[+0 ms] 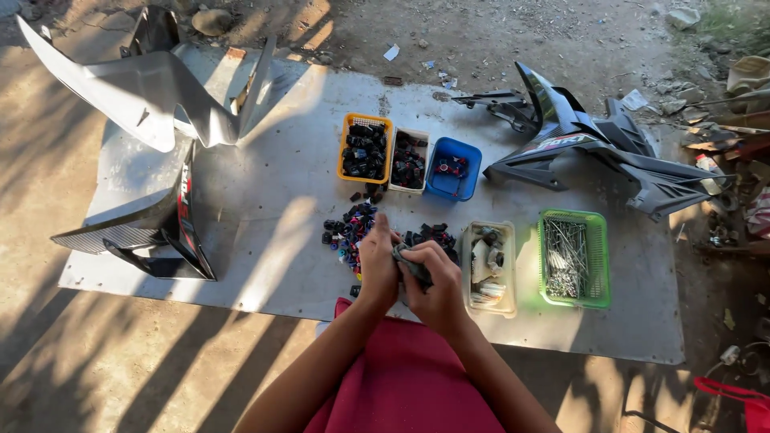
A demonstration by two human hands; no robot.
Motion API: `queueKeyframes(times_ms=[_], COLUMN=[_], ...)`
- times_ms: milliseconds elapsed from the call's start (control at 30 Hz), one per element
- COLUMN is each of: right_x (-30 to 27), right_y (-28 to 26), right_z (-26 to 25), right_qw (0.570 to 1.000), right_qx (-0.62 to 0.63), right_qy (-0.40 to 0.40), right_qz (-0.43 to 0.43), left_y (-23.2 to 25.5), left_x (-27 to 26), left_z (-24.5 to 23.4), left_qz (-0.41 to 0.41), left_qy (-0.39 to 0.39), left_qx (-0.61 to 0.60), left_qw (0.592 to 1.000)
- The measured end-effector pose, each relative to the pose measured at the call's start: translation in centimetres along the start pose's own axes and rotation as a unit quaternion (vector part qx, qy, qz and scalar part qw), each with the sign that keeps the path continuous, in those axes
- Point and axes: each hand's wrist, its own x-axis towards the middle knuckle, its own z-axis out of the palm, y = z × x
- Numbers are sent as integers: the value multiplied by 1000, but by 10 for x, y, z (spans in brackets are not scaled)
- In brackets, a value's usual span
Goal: The person wipes small black plastic parts with a grey cloth while standing at a table outdoors. They pick up individual parts from a pile, wipe them, and place them back down, with motorcycle fairings and storage bins visible on the table.
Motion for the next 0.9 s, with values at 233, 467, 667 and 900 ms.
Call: queueKeyframes(times_ms=[233, 467, 667, 900], right_x=[-7, -12, -10, -18], right_y=[44, 5, 14, -17], right_z=[-22, -8, -12, -4], right_qw=[987, 992, 992, 996], right_qx=[43, 77, 18, 34], right_qy=[55, -1, 24, 3], right_qz=[147, 102, 122, 78], left_y=[4, 8, -40, -14], left_x=[-10, -5, 1, 5], left_z=[4, 1, 0, -3], left_qz=[-102, -138, -191, -200], left_qy=[-81, -43, -113, -69], left_qx=[-123, -114, -107, -237], left_qw=[984, 983, 969, 948])
